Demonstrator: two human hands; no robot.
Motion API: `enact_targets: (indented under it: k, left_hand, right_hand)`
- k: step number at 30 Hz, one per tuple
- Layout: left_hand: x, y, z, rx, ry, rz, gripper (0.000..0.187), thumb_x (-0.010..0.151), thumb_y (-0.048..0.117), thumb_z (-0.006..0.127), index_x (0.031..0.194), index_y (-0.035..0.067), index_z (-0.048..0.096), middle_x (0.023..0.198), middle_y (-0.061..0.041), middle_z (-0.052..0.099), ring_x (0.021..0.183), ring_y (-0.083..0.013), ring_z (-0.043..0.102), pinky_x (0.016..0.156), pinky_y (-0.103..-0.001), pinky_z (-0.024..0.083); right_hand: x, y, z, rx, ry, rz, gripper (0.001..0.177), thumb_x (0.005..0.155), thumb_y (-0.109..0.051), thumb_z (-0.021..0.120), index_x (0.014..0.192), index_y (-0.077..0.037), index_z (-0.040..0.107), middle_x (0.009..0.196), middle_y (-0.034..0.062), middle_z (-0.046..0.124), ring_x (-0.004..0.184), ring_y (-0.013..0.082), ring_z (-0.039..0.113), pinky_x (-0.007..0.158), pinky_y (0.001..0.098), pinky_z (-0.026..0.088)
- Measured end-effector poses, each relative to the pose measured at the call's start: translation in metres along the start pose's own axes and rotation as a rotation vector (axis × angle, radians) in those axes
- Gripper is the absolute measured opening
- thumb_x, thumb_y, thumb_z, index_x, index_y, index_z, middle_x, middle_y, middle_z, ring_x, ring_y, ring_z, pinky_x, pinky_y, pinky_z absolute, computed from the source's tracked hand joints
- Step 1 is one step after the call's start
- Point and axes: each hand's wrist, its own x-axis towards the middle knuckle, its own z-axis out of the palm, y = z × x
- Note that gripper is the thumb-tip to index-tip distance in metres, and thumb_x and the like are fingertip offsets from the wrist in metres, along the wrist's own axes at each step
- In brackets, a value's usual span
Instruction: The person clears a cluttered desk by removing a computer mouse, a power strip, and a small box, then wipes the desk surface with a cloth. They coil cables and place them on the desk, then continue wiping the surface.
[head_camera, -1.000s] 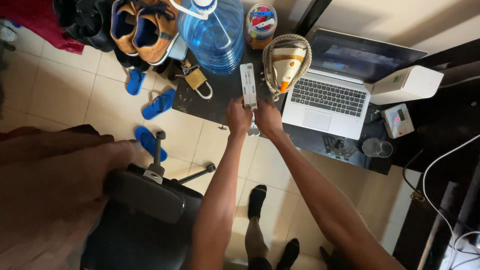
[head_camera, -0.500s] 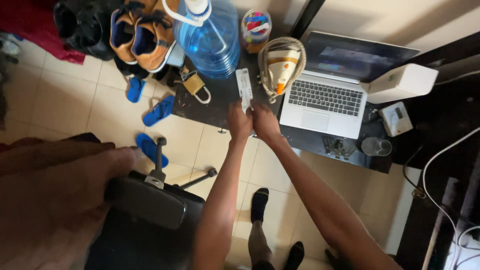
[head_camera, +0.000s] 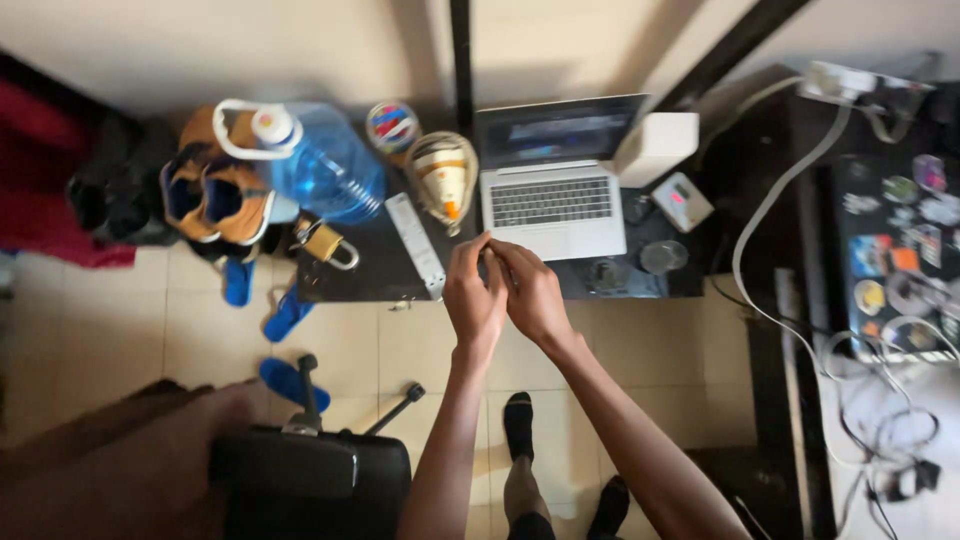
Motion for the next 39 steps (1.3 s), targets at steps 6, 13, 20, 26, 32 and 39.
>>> enact_targets:
  k: [6, 13, 20, 26, 32, 39]
  left_hand:
    - [-0.030, 0.095, 0.020, -0.027, -0.145, 0.126, 0.025, 0.091, 0.010, 0.059, 0.113, 0.017, 0.068, 0.097, 0.004, 0.063, 0.086, -0.0170, 0.069, 0.077, -0.032, 0.055]
    - [-0.085, 0.200, 0.036, -0.113, -0.299, 0.318, 0.024, 0.092, 0.010, 0.058, 0.113, 0.016, 0.070, 0.095, 0.004, 0.066, 0.084, -0.0178, 0.071, 0.074, -0.032, 0.054]
    - [-0.161, 0.296, 0.062, -0.328, -0.501, 0.464, 0.025, 0.092, 0.005, 0.057, 0.113, 0.013, 0.069, 0.096, -0.002, 0.068, 0.088, -0.0226, 0.071, 0.076, -0.032, 0.055]
    - [-0.235, 0.376, 0.083, -0.364, -0.697, 0.598, 0.027, 0.093, 0.004, 0.055, 0.115, 0.011, 0.068, 0.097, -0.004, 0.067, 0.090, -0.0241, 0.071, 0.079, -0.034, 0.056]
    - [-0.326, 0.435, 0.103, -0.395, -0.915, 0.651, 0.031, 0.094, 0.004, 0.052, 0.122, 0.008, 0.065, 0.104, -0.009, 0.067, 0.094, -0.0287, 0.070, 0.081, -0.038, 0.056]
    - [-0.422, 0.481, 0.125, -0.412, -1.087, 0.712, 0.032, 0.095, 0.004, 0.051, 0.125, 0.004, 0.062, 0.110, -0.016, 0.066, 0.094, -0.0351, 0.069, 0.079, -0.040, 0.057]
  right_hand:
    - [-0.032, -0.015, -0.105, -0.014, 0.180, 0.067, 0.023, 0.098, -0.014, 0.058, 0.119, -0.009, 0.068, 0.113, 0.0092, 0.071, 0.107, 0.0280, 0.068, 0.085, 0.0371, 0.057]
    - [-0.092, -0.027, -0.224, -0.093, 0.342, 0.133, 0.023, 0.094, -0.010, 0.060, 0.115, -0.007, 0.069, 0.112, 0.0134, 0.071, 0.103, 0.0332, 0.068, 0.086, 0.0414, 0.056]
    - [-0.175, -0.028, -0.327, -0.154, 0.521, 0.233, 0.023, 0.093, -0.009, 0.059, 0.114, -0.005, 0.068, 0.112, 0.0155, 0.071, 0.103, 0.0359, 0.068, 0.084, 0.0437, 0.056]
    - [-0.257, -0.007, -0.402, -0.214, 0.673, 0.317, 0.028, 0.090, -0.006, 0.062, 0.117, -0.004, 0.067, 0.114, 0.0170, 0.070, 0.103, 0.0378, 0.067, 0.084, 0.0457, 0.055]
    - [-0.344, 0.001, -0.471, -0.276, 0.788, 0.418, 0.029, 0.089, -0.006, 0.062, 0.117, -0.007, 0.068, 0.114, 0.0155, 0.069, 0.103, 0.0374, 0.067, 0.085, 0.0457, 0.055]
    - [-0.441, 0.027, -0.524, -0.334, 0.877, 0.501, 0.032, 0.090, -0.006, 0.058, 0.120, -0.011, 0.067, 0.117, 0.0128, 0.068, 0.104, 0.0353, 0.067, 0.084, 0.0448, 0.056]
